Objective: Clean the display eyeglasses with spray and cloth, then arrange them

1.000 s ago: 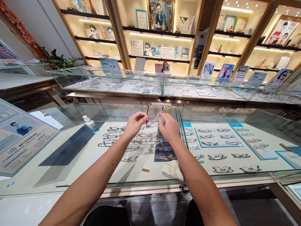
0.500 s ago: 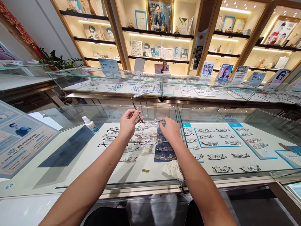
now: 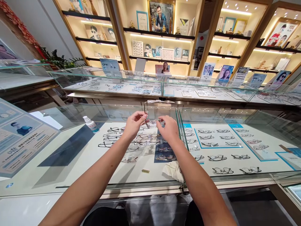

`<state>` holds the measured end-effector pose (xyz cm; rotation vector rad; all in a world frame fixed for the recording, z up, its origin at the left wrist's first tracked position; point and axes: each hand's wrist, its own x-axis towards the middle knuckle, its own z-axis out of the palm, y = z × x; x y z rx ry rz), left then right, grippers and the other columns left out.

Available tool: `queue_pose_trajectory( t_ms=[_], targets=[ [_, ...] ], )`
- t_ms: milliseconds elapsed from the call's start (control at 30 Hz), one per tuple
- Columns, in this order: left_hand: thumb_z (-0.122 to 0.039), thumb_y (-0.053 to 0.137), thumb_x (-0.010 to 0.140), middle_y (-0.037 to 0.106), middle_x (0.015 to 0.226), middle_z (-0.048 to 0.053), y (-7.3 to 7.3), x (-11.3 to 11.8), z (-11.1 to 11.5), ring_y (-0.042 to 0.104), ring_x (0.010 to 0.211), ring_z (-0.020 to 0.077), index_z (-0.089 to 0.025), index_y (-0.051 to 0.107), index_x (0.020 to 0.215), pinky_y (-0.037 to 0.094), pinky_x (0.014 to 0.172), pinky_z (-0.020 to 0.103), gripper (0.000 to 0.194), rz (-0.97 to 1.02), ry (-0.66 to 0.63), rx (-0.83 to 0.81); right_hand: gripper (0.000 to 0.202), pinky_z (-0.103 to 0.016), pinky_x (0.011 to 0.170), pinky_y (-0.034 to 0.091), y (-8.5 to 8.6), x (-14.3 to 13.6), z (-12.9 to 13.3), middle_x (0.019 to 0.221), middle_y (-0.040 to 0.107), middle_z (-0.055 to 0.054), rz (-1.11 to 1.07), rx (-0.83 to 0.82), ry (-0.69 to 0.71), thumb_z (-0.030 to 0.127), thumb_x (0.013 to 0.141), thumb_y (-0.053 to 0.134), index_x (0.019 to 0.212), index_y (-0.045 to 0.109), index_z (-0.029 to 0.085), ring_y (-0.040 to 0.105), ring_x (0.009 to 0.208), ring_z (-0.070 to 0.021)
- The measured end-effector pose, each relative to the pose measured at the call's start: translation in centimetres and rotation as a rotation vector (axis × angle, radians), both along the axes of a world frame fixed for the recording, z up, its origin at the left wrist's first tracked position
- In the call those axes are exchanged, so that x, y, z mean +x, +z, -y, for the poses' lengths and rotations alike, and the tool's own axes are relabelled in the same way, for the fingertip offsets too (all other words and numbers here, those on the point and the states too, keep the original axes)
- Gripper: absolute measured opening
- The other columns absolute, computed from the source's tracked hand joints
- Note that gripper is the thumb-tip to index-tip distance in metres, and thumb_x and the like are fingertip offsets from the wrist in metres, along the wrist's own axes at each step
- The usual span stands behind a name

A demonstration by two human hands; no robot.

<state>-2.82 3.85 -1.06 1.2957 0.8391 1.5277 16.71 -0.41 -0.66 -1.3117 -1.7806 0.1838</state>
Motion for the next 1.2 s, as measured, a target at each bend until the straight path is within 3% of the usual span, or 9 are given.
queue_pose_trajectory(
  t_ms=[200, 400, 600, 700, 800, 867, 933, 1033, 1200],
  targets=[
    [-0.049, 0.094, 0.068, 0.069, 0.125, 0.009, 0.3, 1.1, 1.5, 0.066, 0.091, 0.0170, -0.018, 0.075, 0.081, 0.060, 0.077, 0.030, 0.039, -0.044, -0.137, -0.058, 0.033, -0.039, 0.095, 0.055, -0.5, -0.9, -0.1, 0.124, 0.076, -0.007, -0.198, 0.027, 0.238, 0.038, 0.096, 0.068, 0.126, 0.075, 0.027, 0.070, 0.108, -0.0237],
    [-0.042, 0.096, 0.064, 0.068, 0.135, 0.012, 0.2, 1.4, 1.8, 0.070, 0.094, 0.0191, -0.019, 0.080, 0.079, 0.060, 0.079, 0.032, 0.032, 0.041, -0.200, -0.138, 0.027, -0.040, 0.099, 0.057, -0.7, -1.2, 0.0, 0.125, 0.078, -0.007, -0.265, 0.007, 0.241, 0.037, 0.093, 0.070, 0.117, 0.080, 0.027, 0.070, 0.120, -0.0261],
    [-0.045, 0.089, 0.074, 0.069, 0.139, 0.015, 0.7, 1.4, 2.3, 0.071, 0.112, 0.0305, -0.020, 0.082, 0.084, 0.059, 0.093, 0.045, 0.028, -0.036, -0.235, -0.078, 0.026, -0.039, 0.097, 0.055, -0.5, -1.2, 0.3, 0.116, 0.081, -0.008, -0.306, 0.031, 0.239, 0.038, 0.093, 0.069, 0.112, 0.080, 0.023, 0.073, 0.107, -0.0244],
    [-0.036, 0.078, 0.086, 0.071, 0.134, 0.013, 1.5, 0.1, 2.0, 0.064, 0.128, 0.0328, -0.023, 0.081, 0.107, 0.050, 0.111, 0.050, 0.024, -0.214, 0.065, 0.172, 0.027, -0.039, 0.092, 0.054, -0.5, -0.9, 0.3, 0.116, 0.081, -0.008, -0.334, 0.018, 0.198, 0.039, 0.093, 0.070, 0.111, 0.080, 0.022, 0.073, 0.101, -0.0244],
    [-0.020, 0.072, 0.088, 0.059, 0.149, 0.013, 2.4, -3.1, 1.0, 0.048, 0.146, 0.0321, -0.023, 0.062, 0.140, 0.031, 0.128, 0.053, 0.053, -0.291, 0.663, 0.365, 0.026, -0.040, 0.092, 0.054, -0.5, -0.5, 0.2, 0.114, 0.081, -0.008, -0.345, 0.022, 0.168, 0.040, 0.093, 0.067, 0.106, 0.081, 0.023, 0.073, 0.100, -0.0252],
    [-0.014, 0.068, 0.087, 0.046, 0.160, 0.016, 2.7, -6.0, 0.0, 0.036, 0.154, 0.0317, -0.020, 0.046, 0.151, 0.019, 0.132, 0.052, 0.068, -0.291, 1.010, 0.363, 0.026, -0.041, 0.092, 0.053, -0.5, -0.2, 0.1, 0.112, 0.082, -0.009, -0.348, 0.037, 0.156, 0.041, 0.093, 0.065, 0.102, 0.081, 0.023, 0.073, 0.101, -0.0264],
    [-0.010, 0.065, 0.086, 0.038, 0.165, 0.019, 2.4, -8.9, -1.2, 0.029, 0.158, 0.0321, -0.018, 0.037, 0.155, 0.016, 0.132, 0.051, 0.075, -0.273, 1.254, 0.264, 0.026, -0.042, 0.092, 0.053, -0.6, 0.0, 0.0, 0.111, 0.082, -0.009, -0.362, 0.039, 0.147, 0.043, 0.094, 0.065, 0.098, 0.080, 0.022, 0.072, 0.102, -0.0272],
    [-0.009, 0.065, 0.081, 0.036, 0.165, 0.022, 1.2, -12.3, -2.9, 0.030, 0.157, 0.0361, -0.018, 0.032, 0.155, 0.021, 0.128, 0.054, 0.081, -0.218, 1.452, -0.001, 0.027, -0.043, 0.093, 0.054, -0.8, 0.0, -0.1, 0.111, 0.082, -0.010, -0.396, 0.030, 0.142, 0.045, 0.094, 0.065, 0.095, 0.079, 0.022, 0.072, 0.101, -0.0274],
    [-0.003, 0.066, 0.073, 0.046, 0.157, 0.027, -0.8, -14.7, -4.8, 0.039, 0.152, 0.0400, -0.017, 0.037, 0.149, 0.028, 0.122, 0.057, 0.082, -0.082, 1.399, -0.423, 0.026, -0.045, 0.096, 0.053, -1.0, 0.1, -0.2, 0.113, 0.081, -0.010, -0.398, 0.018, 0.149, 0.045, 0.094, 0.065, 0.096, 0.080, 0.023, 0.072, 0.105, -0.0283]
  ],
)
